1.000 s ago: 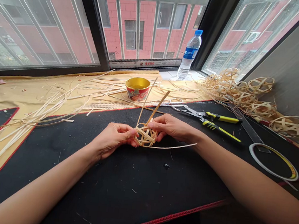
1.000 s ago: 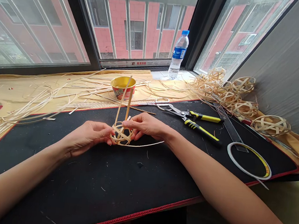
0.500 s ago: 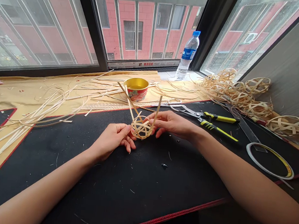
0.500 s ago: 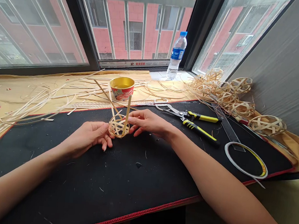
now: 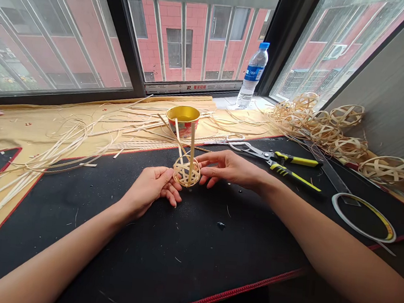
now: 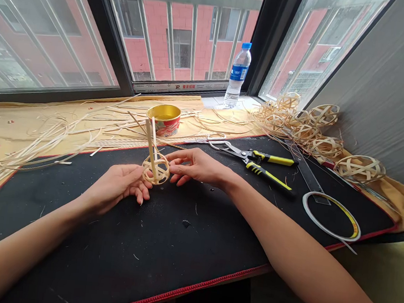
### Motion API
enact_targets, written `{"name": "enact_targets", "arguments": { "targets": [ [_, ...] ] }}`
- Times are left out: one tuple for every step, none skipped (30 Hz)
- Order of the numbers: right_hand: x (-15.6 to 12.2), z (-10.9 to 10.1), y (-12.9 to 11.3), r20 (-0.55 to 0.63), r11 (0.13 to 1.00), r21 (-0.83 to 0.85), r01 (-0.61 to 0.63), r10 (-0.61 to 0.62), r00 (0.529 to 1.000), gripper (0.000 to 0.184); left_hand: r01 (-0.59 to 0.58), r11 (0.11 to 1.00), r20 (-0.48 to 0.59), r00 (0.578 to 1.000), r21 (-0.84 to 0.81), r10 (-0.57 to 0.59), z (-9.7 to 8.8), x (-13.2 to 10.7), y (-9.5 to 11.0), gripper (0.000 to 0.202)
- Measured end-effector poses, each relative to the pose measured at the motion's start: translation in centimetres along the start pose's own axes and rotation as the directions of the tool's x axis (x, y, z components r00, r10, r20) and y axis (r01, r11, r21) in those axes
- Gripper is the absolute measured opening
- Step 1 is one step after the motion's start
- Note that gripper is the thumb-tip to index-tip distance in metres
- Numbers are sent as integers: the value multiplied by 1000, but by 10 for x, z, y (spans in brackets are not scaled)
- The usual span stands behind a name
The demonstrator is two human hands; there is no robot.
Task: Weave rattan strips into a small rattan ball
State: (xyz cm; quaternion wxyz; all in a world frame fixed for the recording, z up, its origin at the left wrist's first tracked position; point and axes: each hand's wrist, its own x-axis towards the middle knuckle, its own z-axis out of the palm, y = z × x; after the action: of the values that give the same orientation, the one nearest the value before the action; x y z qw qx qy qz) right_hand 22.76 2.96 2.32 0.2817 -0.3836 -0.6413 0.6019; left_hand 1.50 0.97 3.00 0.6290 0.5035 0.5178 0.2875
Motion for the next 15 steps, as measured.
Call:
{"name": "enact_targets", "arguments": {
  "targets": [
    [0,0,-1,-11,1000,19,3,-3,1000,41,-21,1000,-7,1000,-4,21,0,0,-1,25],
    [0,0,-2,-25,999,37,8,-7,1000,39,-42,999,-12,999,-4,42,0,0,-2,22],
    [-1,1,-2,-40,999,52,10,-8,999,36,-60,998,-15,998,-2,60,0,0,-2,19],
    [-1,1,-3,-53,998,65,8,-4,999,34,-74,997,-18,997,4,74,1,0,-3,17],
    [-1,1,-3,-63,997,77,2,2,998,32,-84,996,-22,996,13,84,1,1,-4,16],
    [0,1,-3,-69,996,87,-4,10,998,31,-92,995,-25,995,26,92,2,1,-4,16],
    [0,2,-3,-72,995,96,-11,18,997,31,-99,994,-30,994,44,101,2,1,-4,17],
    [0,2,-3,-73,995,102,-18,26,997,31,-108,992,-40,993,66,111,2,1,-5,18],
    [0,2,-3,-73,994,107,-25,32,997,31,-118,989,-54,991,89,123,2,1,-5,19],
    [0,2,-3,-75,993,112,-29,38,996,31,-130,985,-68,988,111,137,2,0,-5,19],
    [0,2,-3,-78,993,116,-35,45,996,31,-142,981,-80,985,131,153,2,0,-5,19],
    [0,2,-3,-85,992,122,-41,52,995,30,-155,977,-88,982,146,169,2,-1,-5,19],
    [1,1,-3,-92,990,130,-47,60,994,29,-169,973,-92,978,157,185,1,-1,-5,19],
    [1,1,-3,-100,988,144,-54,69,993,26,-184,970,-97,975,161,201,1,-1,-5,19],
    [1,1,-2,-107,985,163,-61,79,991,24,-201,967,-104,970,159,219,0,-1,-5,18]
  ]
}}
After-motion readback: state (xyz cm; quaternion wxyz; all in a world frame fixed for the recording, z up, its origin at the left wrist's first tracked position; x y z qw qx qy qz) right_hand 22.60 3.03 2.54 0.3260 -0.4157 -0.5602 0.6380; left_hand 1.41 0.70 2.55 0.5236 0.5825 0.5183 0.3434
